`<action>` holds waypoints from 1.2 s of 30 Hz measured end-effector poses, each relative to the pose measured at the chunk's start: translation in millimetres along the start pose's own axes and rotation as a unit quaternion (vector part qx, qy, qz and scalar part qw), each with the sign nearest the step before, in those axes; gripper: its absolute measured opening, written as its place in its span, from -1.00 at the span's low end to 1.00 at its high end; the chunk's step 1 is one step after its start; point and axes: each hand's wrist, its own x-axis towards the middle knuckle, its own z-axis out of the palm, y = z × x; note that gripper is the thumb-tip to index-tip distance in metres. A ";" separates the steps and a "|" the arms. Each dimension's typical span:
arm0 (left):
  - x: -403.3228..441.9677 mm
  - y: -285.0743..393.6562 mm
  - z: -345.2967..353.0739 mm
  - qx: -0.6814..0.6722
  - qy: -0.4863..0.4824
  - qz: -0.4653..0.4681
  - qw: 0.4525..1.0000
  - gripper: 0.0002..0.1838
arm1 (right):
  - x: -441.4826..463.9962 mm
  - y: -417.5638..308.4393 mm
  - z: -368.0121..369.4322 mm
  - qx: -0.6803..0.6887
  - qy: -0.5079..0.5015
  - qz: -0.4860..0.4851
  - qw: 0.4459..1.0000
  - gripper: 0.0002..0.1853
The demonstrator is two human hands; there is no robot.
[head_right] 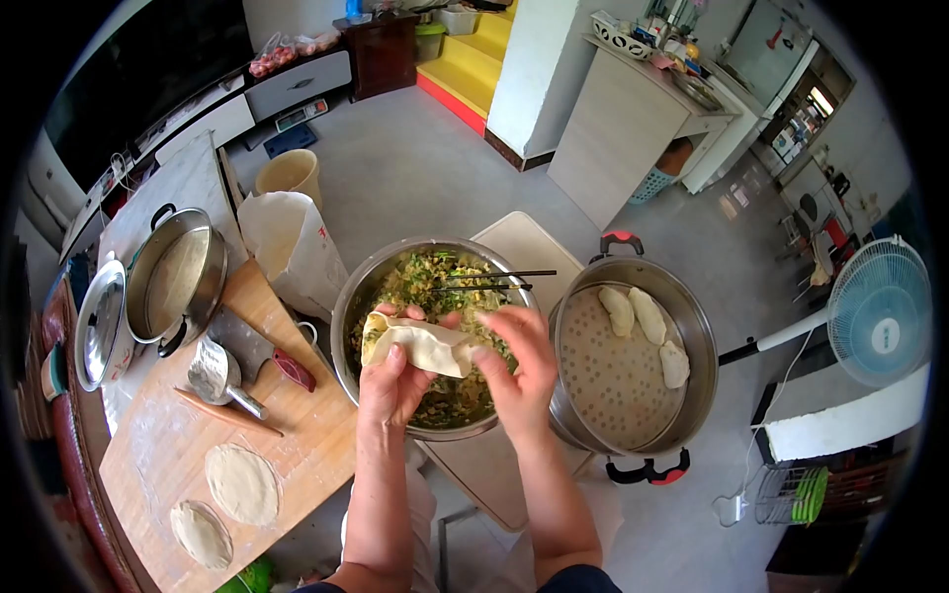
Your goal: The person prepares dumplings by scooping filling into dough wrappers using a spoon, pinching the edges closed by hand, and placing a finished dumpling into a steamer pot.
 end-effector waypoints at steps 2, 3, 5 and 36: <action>1.0 -2.0 -1.2 -0.030 -0.011 0.014 0.999 -0.52 | -7.3 -4.6 1.3 -0.038 0.000 -0.043 0.998 -0.62; 1.1 -3.0 -2.3 -0.045 -0.017 0.021 0.999 -0.52 | -8.7 -7.3 2.8 -0.051 0.000 -0.066 0.997 -0.60; -0.1 -3.0 -5.5 -0.056 -0.007 0.031 0.998 -0.50 | -13.6 -12.2 7.1 -0.052 0.012 -0.073 0.996 -0.56; 2.9 -4.9 2.0 -0.002 0.028 0.055 0.998 -0.49 | -36.7 34.0 20.2 0.376 -0.087 0.275 0.881 -0.26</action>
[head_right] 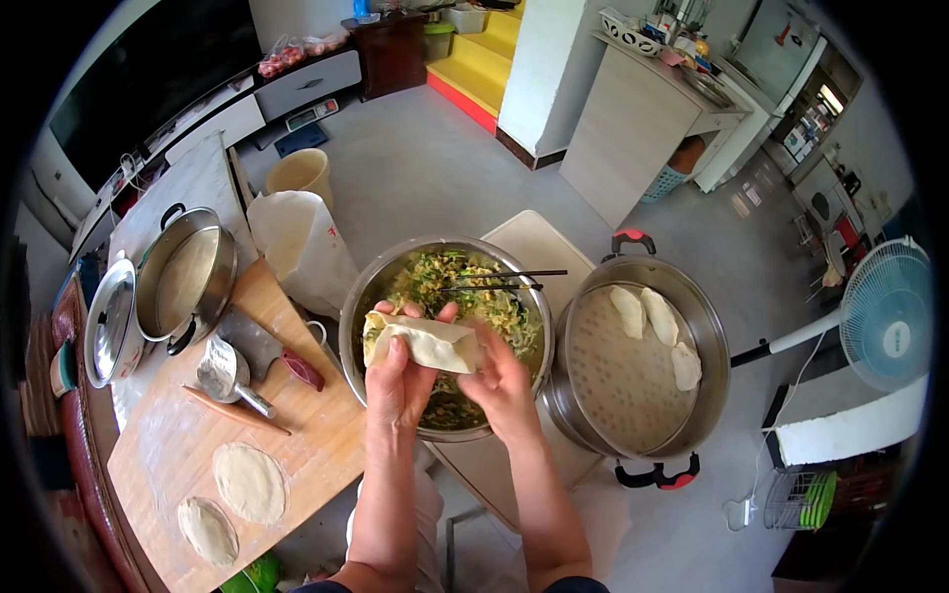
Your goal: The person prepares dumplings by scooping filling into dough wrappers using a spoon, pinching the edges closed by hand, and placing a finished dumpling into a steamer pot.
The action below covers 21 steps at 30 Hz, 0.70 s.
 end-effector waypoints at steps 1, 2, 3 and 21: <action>-0.4 -2.0 2.0 0.001 -0.001 0.000 1.000 -0.49 | -1.2 -0.2 0.4 0.042 -0.065 0.058 0.995 -0.14; -0.7 -4.7 5.1 0.001 -0.001 0.000 1.000 -0.50 | -1.6 5.0 1.1 0.051 -0.083 0.064 0.993 -0.08; -1.3 -7.6 8.5 0.000 -0.001 -0.001 1.000 -0.52 | -1.0 12.6 1.5 0.060 -0.100 0.070 0.991 0.00; -3.9 4.4 14.9 0.629 -0.001 0.065 0.775 -0.36 | 9.8 -2.7 -9.1 0.142 -0.069 0.066 0.985 -0.17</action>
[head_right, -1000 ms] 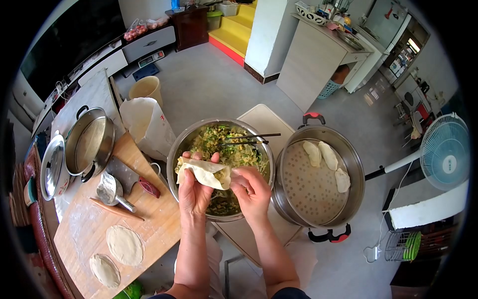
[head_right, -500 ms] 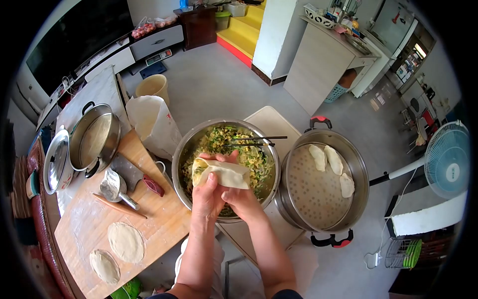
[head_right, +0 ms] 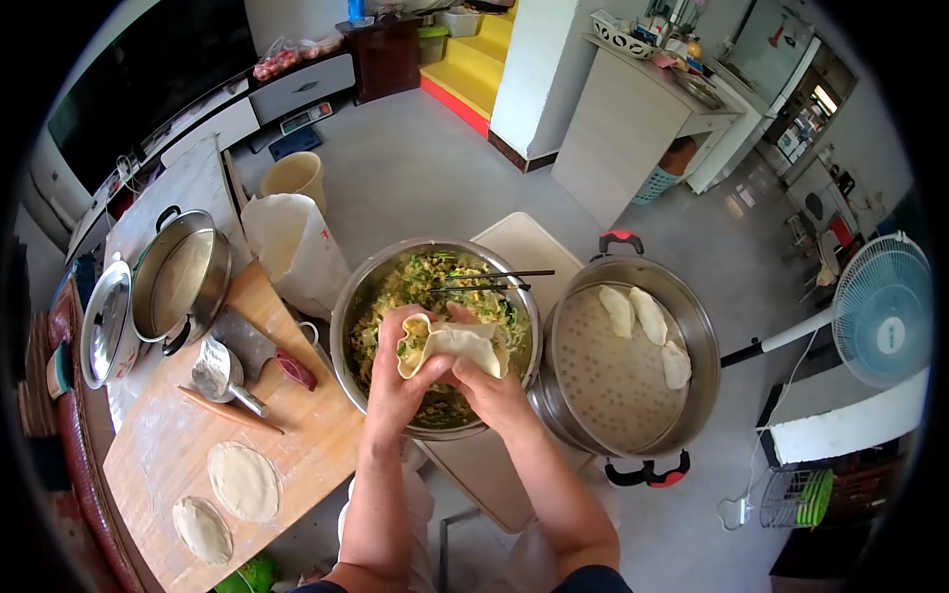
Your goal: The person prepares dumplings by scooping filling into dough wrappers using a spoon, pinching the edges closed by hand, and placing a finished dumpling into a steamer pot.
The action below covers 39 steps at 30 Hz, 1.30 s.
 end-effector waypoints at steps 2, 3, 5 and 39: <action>2.0 10.2 -7.9 -0.053 -0.039 0.012 0.998 -0.28 | -6.0 -2.4 -7.7 0.022 0.005 0.009 1.000 -0.23; 1.1 8.4 -12.9 -0.094 -0.086 -0.072 0.989 -0.10 | -8.1 -4.1 -12.7 0.034 0.007 0.013 0.999 -0.26; 0.7 5.5 -10.7 -0.219 -0.108 -0.066 0.968 -0.02 | -10.2 -6.5 -28.4 0.071 -0.029 0.022 0.997 -0.28; -2.2 4.0 7.3 -0.226 -0.027 0.029 0.973 -0.56 | -15.3 -12.0 -39.0 0.133 -0.050 0.001 0.990 -0.28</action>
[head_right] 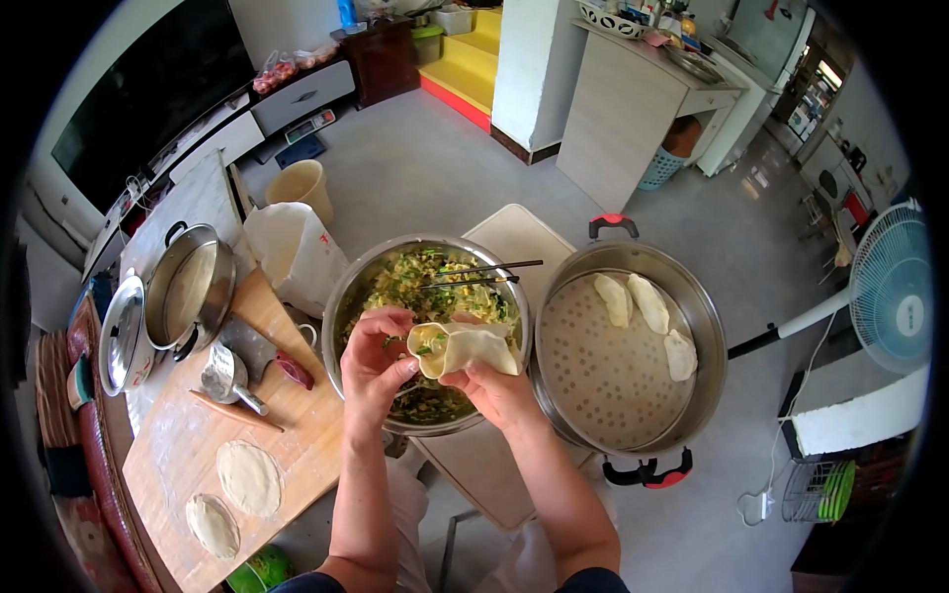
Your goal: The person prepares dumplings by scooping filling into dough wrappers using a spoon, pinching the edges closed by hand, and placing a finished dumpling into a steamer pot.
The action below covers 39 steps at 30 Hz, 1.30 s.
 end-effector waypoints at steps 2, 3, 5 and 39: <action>-1.8 -3.8 -1.6 -0.032 0.022 -0.028 0.999 -0.53 | 0.4 0.0 1.0 -0.007 0.004 -0.003 1.000 -0.28; -2.4 -4.7 -1.4 -0.048 0.034 -0.042 0.997 -0.51 | 0.8 -0.1 1.6 -0.010 0.003 -0.006 1.000 -0.28; -2.3 -5.2 0.1 -0.051 0.041 -0.043 0.997 -0.50 | 1.1 -0.3 3.0 -0.015 0.002 -0.010 1.000 -0.28; -1.2 3.7 15.0 0.260 0.023 0.012 0.965 -0.81 | -0.7 2.8 5.9 -0.061 0.033 -0.028 0.997 -0.36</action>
